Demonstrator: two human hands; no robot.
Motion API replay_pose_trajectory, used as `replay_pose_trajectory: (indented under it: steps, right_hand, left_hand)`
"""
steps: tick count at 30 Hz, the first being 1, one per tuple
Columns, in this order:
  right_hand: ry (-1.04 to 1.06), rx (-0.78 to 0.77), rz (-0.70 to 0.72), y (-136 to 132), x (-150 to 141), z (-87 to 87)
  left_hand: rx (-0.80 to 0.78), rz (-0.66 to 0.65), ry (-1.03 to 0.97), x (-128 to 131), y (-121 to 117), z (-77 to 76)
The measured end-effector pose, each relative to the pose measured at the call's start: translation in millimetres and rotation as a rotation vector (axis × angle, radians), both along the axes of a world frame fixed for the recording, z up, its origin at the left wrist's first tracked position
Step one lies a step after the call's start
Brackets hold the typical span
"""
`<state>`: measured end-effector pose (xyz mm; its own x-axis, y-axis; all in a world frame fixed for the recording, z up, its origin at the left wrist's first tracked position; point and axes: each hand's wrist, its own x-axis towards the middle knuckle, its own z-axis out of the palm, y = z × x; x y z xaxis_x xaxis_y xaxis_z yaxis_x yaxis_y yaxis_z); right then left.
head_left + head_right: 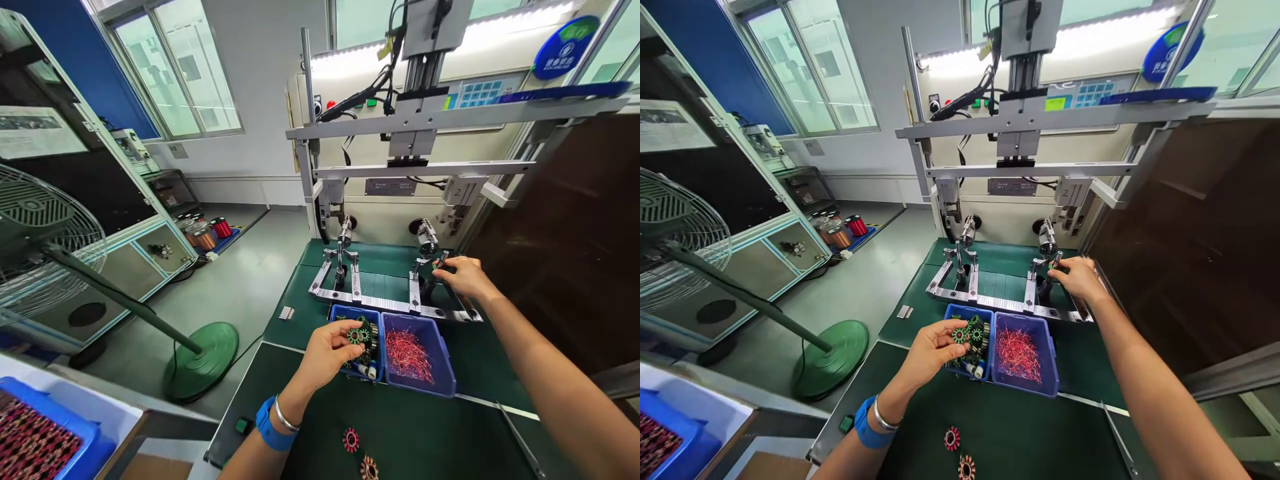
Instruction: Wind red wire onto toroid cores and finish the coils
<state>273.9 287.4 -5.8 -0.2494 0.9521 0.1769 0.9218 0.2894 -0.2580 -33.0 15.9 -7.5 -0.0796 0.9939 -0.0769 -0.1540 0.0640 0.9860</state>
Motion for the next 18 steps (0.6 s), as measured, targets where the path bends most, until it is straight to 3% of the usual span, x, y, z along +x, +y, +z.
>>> replay_pose_trajectory:
  steps: [6,14,18]
  right_hand:
    - [-0.035,-0.052,-0.138,-0.2,-5.2,4.2]
    - [-0.032,-0.022,-0.160,-6.1,-9.5,3.5]
    - [-0.034,-0.018,-0.147,-0.2,-7.4,-2.9]
  left_hand:
    - [0.068,-0.026,0.095,7.5,-3.5,2.9]
    - [0.087,0.024,0.388,11.6,-6.1,5.2]
    - [0.077,0.035,0.394,12.9,-5.4,1.9]
